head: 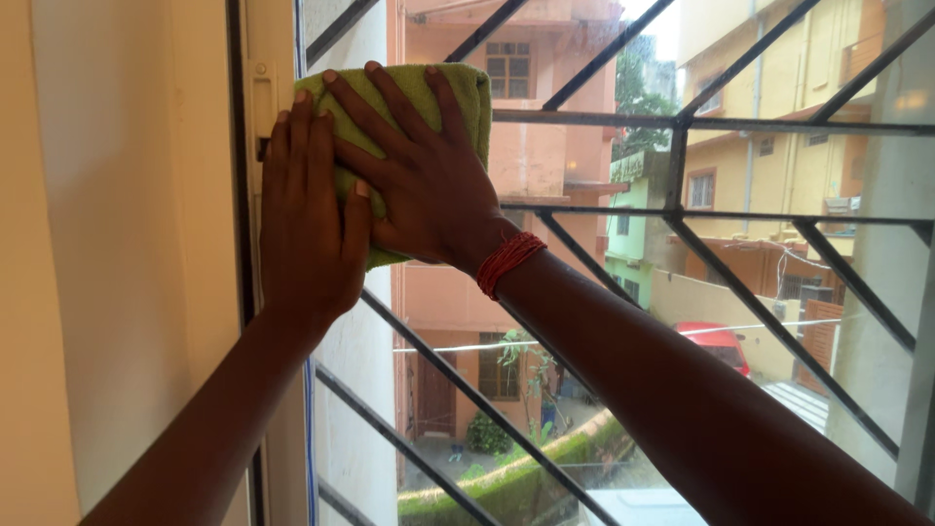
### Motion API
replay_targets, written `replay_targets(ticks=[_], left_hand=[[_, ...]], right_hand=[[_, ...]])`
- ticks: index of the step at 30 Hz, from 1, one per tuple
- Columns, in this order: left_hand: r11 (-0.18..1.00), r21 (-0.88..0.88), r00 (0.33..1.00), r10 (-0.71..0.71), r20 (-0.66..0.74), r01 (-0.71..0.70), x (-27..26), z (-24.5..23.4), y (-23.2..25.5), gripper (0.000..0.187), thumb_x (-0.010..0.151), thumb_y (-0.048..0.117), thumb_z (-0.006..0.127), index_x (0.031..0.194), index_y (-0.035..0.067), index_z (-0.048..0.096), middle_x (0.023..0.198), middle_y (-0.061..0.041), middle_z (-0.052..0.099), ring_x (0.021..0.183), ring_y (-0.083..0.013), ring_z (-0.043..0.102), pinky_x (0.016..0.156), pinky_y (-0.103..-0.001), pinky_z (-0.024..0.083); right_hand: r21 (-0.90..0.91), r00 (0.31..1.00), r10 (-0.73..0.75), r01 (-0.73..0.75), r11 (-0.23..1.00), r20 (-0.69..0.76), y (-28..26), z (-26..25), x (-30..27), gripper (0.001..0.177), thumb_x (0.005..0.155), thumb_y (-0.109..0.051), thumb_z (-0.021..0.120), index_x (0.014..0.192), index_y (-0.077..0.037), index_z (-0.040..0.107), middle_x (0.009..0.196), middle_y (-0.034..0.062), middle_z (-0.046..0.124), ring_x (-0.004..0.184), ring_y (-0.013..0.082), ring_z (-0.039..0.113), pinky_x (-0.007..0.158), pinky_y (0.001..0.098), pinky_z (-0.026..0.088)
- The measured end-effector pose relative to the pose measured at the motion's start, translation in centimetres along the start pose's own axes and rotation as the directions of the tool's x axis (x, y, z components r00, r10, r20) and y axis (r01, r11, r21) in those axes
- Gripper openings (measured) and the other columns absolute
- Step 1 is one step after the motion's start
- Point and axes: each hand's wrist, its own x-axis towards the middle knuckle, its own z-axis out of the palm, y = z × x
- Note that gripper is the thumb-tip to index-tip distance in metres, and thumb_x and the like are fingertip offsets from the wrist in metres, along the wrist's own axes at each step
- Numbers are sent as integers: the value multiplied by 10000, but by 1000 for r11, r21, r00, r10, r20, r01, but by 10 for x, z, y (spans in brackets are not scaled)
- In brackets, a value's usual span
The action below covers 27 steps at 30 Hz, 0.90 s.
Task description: The person cleans a window pane using a green cloth, wiping the glass surface and the metal security bars. They systematically wipe different sections of the window, including the frame and the lower sill, while a spray bottle is visible on the sill.
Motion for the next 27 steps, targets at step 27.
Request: replay_targets(ticks=[27], left_hand=[[975,82,973,-215,86,208,-88,-9,42,663,1033,199,393,1625,-74,271,1723,-257,244,1626,-412,189,1330,-558,112]], right_hand=[[160,997,-45,34,987,68,-55,-13,-63,647,985,-527,588,1577,-279,511,1717,88,259,1602,336,192,1276,705,66]])
